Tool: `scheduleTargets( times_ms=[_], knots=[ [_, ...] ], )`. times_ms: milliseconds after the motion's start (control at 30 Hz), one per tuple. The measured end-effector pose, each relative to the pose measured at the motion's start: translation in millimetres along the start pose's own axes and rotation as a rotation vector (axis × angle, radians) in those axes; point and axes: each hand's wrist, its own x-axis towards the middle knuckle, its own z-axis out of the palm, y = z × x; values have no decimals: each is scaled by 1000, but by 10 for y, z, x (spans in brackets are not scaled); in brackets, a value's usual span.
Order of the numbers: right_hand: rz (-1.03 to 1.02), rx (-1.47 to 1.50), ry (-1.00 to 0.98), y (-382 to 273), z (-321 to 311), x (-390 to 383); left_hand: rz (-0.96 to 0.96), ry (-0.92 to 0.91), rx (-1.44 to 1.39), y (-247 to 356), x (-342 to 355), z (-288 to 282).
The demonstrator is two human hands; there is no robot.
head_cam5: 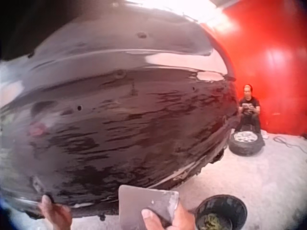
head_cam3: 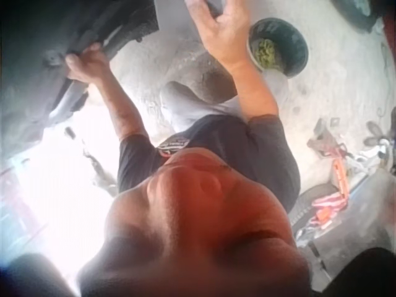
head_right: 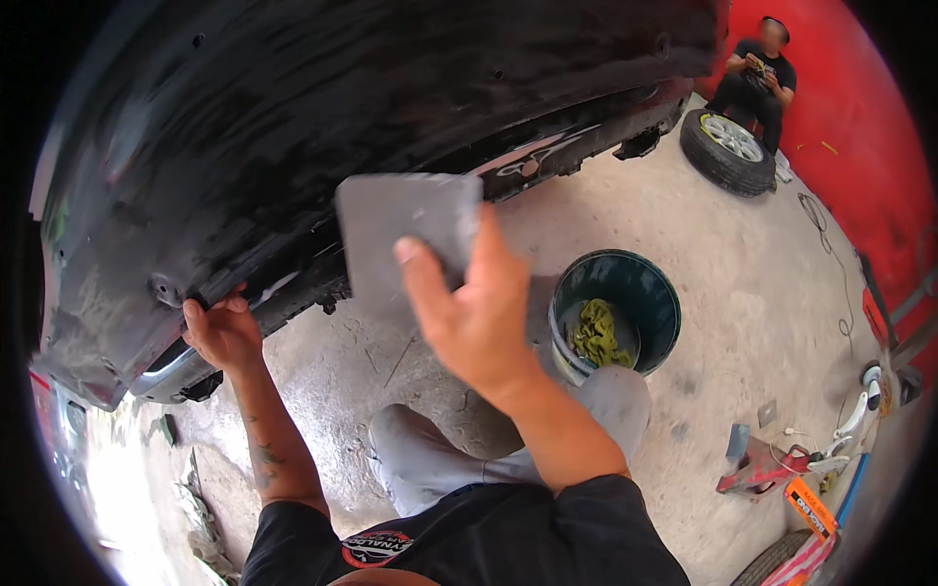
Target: The person dips sandpaper into a bucket of water, sands a car panel with the sandpaper, and touches the surface by hand.
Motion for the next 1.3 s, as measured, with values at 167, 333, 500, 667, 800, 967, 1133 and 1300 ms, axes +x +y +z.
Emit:
scheduleTargets(
  times_ms=[167, 333, 500, 667, 800, 967, 1133, 1300],
  knots=[
    [-113, -134, -90, 1, 38, -5, 15, -19, -9, -18, 4, -95],
    [-57, -275, -517, 4, 21, -181, -33, 18, -36, -67, -7, -11],
    [100, -151, -326, 267, -408, -115, 38, -33, -30, -85, 16, -215],
    [104, 228, 119, 300, -846, 337, -9, -24, -73, -67, 35, -126],
    [86, 138, 139, 330, -930, 523, -5, -22, -86, -87, 27, -141],
    [43, 25, 92, 354, -925, 527, -27, -145, -153, -66, 49, -167],
    [89, 123, 109, 425, -913, 540, -31, 59, -53, -70, 40, -101],
    [52, 125, 135, 389, -1025, 633, -69, 32, -85, -74, 50, -100]
  ],
)
